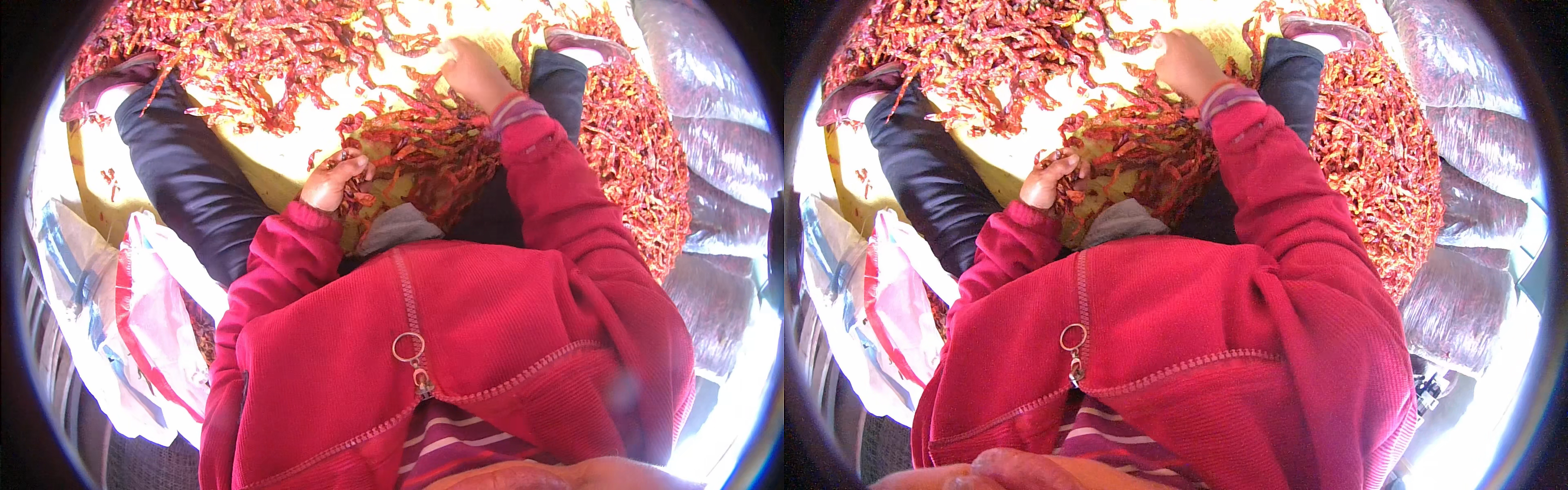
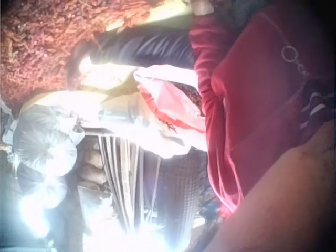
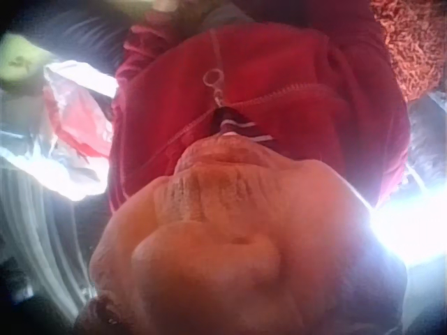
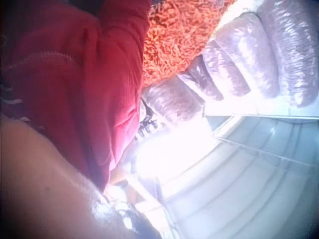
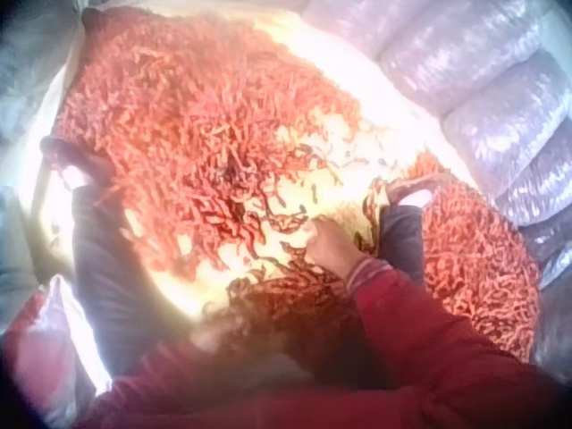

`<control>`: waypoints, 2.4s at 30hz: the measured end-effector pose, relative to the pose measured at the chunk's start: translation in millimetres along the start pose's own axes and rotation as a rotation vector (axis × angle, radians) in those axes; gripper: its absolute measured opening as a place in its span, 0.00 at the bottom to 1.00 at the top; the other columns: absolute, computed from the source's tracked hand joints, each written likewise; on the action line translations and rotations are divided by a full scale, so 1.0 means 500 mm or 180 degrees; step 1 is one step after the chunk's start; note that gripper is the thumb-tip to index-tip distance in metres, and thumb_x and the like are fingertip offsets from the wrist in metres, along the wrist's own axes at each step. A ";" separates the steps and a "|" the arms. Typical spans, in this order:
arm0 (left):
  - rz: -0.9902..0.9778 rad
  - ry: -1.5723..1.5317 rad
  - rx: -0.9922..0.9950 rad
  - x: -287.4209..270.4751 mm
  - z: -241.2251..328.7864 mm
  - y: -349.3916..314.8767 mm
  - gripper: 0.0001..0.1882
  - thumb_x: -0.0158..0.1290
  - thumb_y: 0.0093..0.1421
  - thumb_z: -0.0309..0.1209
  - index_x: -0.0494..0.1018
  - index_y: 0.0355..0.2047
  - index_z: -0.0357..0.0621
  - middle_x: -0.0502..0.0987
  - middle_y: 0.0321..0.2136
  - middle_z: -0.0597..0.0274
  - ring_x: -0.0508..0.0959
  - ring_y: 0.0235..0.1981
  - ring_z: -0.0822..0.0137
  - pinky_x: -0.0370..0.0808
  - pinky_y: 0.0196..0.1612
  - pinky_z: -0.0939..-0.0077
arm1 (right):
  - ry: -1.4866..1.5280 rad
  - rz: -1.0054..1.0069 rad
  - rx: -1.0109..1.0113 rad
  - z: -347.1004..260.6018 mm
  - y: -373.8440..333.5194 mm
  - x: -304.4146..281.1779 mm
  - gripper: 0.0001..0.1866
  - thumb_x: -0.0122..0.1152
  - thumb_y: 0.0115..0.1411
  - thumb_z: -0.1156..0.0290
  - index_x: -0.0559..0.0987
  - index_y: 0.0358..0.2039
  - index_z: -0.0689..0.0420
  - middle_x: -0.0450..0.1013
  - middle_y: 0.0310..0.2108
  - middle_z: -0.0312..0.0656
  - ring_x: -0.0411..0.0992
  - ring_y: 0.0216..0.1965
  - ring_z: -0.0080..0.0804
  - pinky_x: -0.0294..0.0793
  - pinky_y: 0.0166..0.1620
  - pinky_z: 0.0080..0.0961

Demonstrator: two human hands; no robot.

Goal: The person sits on the floor and manually sorts through a large pile of dried red chilies, picking them up and moving them around with both hands.

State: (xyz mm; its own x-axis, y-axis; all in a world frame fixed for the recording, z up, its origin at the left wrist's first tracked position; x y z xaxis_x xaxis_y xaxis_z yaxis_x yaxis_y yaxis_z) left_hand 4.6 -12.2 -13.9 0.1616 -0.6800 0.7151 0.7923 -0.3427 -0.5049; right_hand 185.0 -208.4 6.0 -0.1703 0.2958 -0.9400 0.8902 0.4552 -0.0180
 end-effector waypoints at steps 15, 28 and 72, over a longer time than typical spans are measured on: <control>-0.0035 0.0450 0.0072 -0.005 -0.002 0.005 0.05 0.43 0.51 0.29 0.64 0.21 0.41 0.66 0.18 0.64 0.64 0.19 0.74 0.62 0.24 0.83 | -0.0506 -0.1748 0.0678 0.040 0.019 0.012 0.22 0.46 0.45 0.64 0.65 0.42 0.59 0.67 0.36 0.48 0.65 0.39 0.43 0.63 0.43 0.33; -0.0048 0.0715 0.0055 -0.014 -0.004 -0.002 0.05 0.42 0.51 0.30 0.63 0.21 0.43 0.65 0.17 0.66 0.64 0.18 0.74 0.61 0.21 0.84 | -0.0005 -0.0824 -0.0182 -0.229 0.084 0.102 0.31 0.48 0.48 0.62 0.52 0.52 0.52 0.46 0.53 0.51 0.45 0.55 0.44 0.44 0.56 0.32; -0.0123 0.0556 0.0238 -0.022 -0.010 -0.012 0.05 0.43 0.51 0.27 0.64 0.21 0.41 0.64 0.16 0.66 0.63 0.17 0.75 0.62 0.16 0.84 | -0.0649 -0.0288 -0.0211 -0.123 -0.011 0.106 0.12 0.48 0.45 0.64 0.73 0.27 0.57 0.68 0.32 0.45 0.65 0.37 0.39 0.64 0.40 0.32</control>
State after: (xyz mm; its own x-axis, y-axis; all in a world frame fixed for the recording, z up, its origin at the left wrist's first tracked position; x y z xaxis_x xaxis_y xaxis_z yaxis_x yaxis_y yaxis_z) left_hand -4.7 -6.0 -21.3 0.0307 -0.7716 0.6353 0.8385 -0.3261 -0.4366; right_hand 145.2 -143.8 -22.8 -0.1533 0.0786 -0.9850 0.8444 0.5282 -0.0892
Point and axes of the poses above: each hand's wrist, its own y-axis towards the middle knuckle, its own x-axis out of the palm, z = x × y, the point moved 2 cm from there along y, towards the middle knuckle
